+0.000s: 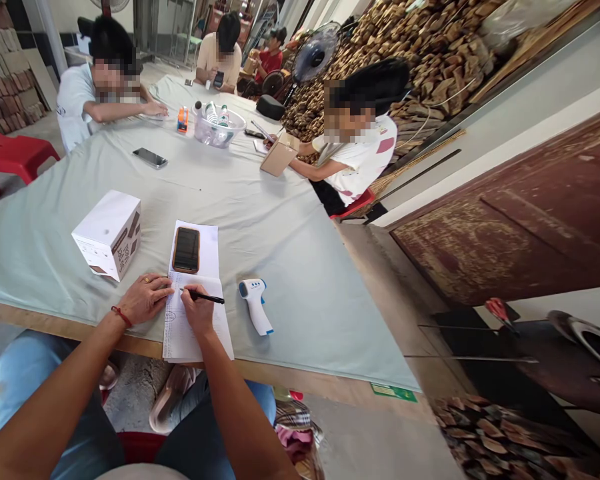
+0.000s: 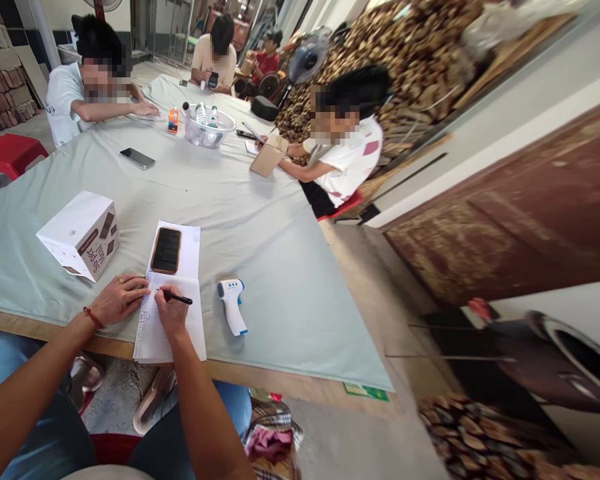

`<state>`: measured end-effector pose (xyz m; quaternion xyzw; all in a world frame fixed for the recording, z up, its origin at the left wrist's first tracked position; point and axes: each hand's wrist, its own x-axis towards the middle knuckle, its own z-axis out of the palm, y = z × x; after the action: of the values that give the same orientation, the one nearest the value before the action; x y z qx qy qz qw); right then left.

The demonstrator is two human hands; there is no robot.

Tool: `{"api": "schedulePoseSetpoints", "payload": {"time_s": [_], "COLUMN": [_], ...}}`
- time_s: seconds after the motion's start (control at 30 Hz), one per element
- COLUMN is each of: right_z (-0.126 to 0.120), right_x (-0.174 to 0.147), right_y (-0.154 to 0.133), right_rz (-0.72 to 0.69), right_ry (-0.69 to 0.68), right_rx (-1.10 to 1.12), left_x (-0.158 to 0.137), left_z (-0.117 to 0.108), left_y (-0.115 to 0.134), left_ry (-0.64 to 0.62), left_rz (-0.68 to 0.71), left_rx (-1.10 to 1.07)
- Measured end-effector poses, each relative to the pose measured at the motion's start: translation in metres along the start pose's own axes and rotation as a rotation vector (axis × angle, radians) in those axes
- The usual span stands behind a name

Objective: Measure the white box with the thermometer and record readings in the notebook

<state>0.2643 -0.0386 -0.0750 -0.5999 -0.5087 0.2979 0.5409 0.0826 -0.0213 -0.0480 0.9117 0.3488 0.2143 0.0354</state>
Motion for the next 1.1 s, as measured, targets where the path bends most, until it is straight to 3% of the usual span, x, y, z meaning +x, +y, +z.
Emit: {"api": "schedulePoseSetpoints", "payload": {"time_s": [0.9,1.0,1.1], "right_z": [-0.004,-0.005,-0.007], "right_x": [0.001,0.001,-0.001], "right_y": [-0.005,-0.008,-0.011], "right_rz": [0.019,-0.017,-0.071], "right_ry": [0.014,0.040,0.083], "right_rx": [0.087,0.091,0.069], "left_x": [0.002,0.001,-0.005], "left_z": [-0.003,-0.005,-0.003], "left_y": [0.002,0.004,0.005], "left_ry": [0.022,0.150,0.365], "left_rz": [0.006,-0.053,-0.241], "left_rx": [-0.005,0.016,0.087]}}
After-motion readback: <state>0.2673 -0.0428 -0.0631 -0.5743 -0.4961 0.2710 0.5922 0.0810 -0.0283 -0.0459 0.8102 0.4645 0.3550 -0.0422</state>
